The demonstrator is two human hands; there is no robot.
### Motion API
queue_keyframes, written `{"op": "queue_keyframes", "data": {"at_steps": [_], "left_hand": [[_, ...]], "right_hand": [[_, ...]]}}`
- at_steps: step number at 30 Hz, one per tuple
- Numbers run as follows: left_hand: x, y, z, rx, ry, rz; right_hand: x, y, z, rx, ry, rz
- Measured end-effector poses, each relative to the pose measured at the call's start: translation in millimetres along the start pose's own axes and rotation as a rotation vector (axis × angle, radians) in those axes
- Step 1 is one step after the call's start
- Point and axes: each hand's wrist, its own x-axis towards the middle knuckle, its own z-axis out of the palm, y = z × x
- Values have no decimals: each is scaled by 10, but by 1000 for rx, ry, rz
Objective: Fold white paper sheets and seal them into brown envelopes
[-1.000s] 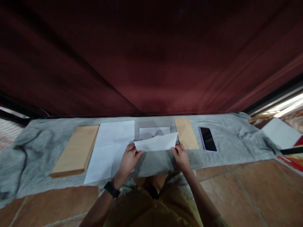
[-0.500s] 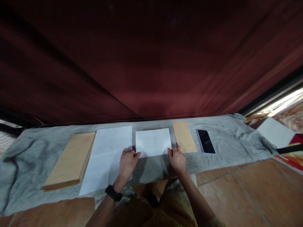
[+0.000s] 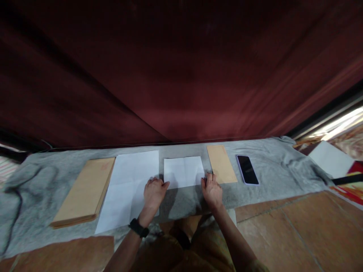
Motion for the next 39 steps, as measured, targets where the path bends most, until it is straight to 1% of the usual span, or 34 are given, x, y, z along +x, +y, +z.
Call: {"op": "queue_keyframes", "data": {"at_steps": [4, 6, 7, 9, 11, 15, 19, 23, 26, 28, 30, 32, 34, 36, 39], "left_hand": [[-8, 25, -31, -3, -6, -13], [-7, 29, -39, 8, -13, -7], [-5, 28, -41, 13, -17, -2], [-2, 24, -44, 20, -20, 1], [0, 19, -46, 20, -22, 1], [-7, 16, -39, 8, -26, 13], [-35, 29, -10, 31, -12, 4], [-80, 43, -7, 53, 59, 2], [-126, 76, 5, 54, 162, 15], [-179, 134, 72, 6, 241, 61], [-264, 229, 210, -90, 297, 168], [-379, 344, 393, -177, 318, 306], [-502, 450, 567, -217, 321, 417], [-599, 516, 682, -227, 309, 456], [-666, 520, 729, -211, 283, 471]], "right_hand": [[-30, -108, -76, 21, -16, -44], [-81, -231, -89, 60, -43, -145], [-116, -302, -80, 83, -60, -221], [-198, -441, -29, 113, -97, -380], [-278, -543, 46, 110, -113, -464], [-368, -581, 137, 85, -133, -464], [-369, -518, 96, 71, -169, -462], [-362, -484, 55, 68, -189, -470], [-362, -481, 55, 74, -202, -468], [-362, -480, 54, 79, -211, -468], [-363, -475, 46, 82, -225, -469], [-367, -461, 35, 80, -250, -475], [-373, -437, 29, 78, -281, -485], [-380, -405, 32, 77, -302, -498], [-387, -356, 52, 89, -306, -532]]}}
